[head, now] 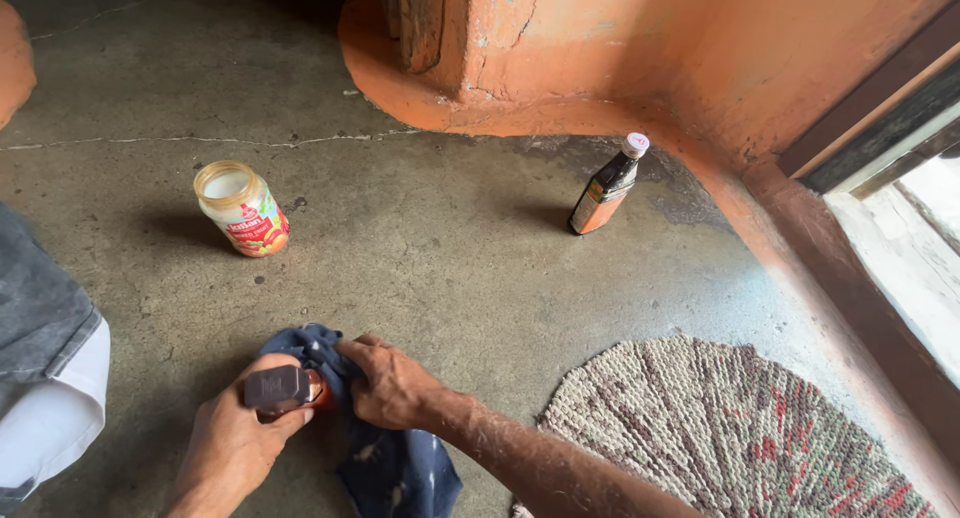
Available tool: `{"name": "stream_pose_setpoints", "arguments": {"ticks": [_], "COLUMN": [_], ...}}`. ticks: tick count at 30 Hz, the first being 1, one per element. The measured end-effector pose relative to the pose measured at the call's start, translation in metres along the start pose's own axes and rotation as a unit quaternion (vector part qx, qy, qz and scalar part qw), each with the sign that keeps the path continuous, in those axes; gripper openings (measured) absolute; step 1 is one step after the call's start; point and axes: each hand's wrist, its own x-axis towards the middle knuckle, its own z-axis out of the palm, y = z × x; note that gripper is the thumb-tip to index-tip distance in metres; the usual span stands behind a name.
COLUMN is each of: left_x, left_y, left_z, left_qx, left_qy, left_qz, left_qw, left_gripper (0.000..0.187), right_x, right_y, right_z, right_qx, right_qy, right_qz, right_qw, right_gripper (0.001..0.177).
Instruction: The person wipes a small rectangular bottle and a dark bottle with a cloth, then wipes an orange notebook. The person handles each item individually, wiping the surfaces and placing them back on the floor.
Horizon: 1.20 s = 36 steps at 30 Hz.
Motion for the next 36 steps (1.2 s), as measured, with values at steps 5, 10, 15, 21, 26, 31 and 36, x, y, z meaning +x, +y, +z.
{"name": "stream_pose_setpoints", "arguments": {"ticks": [5,10,15,21,26,31,36], "left_x": [-0.012,-0.015,-0.023,-0.025,-0.023,-0.033,-0.034], "left_y": [0.02,0.028,0.033,0.035,0.037,0.041,0.04], "left_z": [-0.007,-0.008,-0.006,0.002,0.0,-0.002,0.007], "left_qx": [-0.107,-0.135,-0.047,-0.107,-0.028,-0.035,-0.076], "left_qy": [0.011,0.033,0.059,0.055,0.061,0.054,0.047], "left_qz": [0.032,0.032,-0.003,-0.021,-0.058,-0.096,-0.09], "left_qw": [0.994,0.99,0.997,0.993,0.996,0.993,0.992], "left_gripper": [0.066,0.062,0.048,0.04,0.072,0.063,0.063], "right_x": [-0.008,-0.01,-0.019,-0.008,0.002,-0.018,-0.019], "right_y": [-0.017,-0.021,-0.009,-0.016,-0.033,-0.021,-0.02], "right_z": [-0.01,-0.014,-0.004,-0.018,-0.015,-0.008,-0.027], "right_qx": [0.034,0.067,0.009,-0.032,0.018,-0.12,-0.069], "right_qy": [0.032,0.064,0.047,0.018,0.045,-0.005,0.02], "right_qz": [-0.008,-0.069,-0.096,-0.039,-0.118,-0.078,-0.031], "right_qw": [0.999,0.993,0.994,0.999,0.992,0.99,0.997], "right_gripper": [0.07,0.066,0.066,0.064,0.059,0.068,0.064]}}
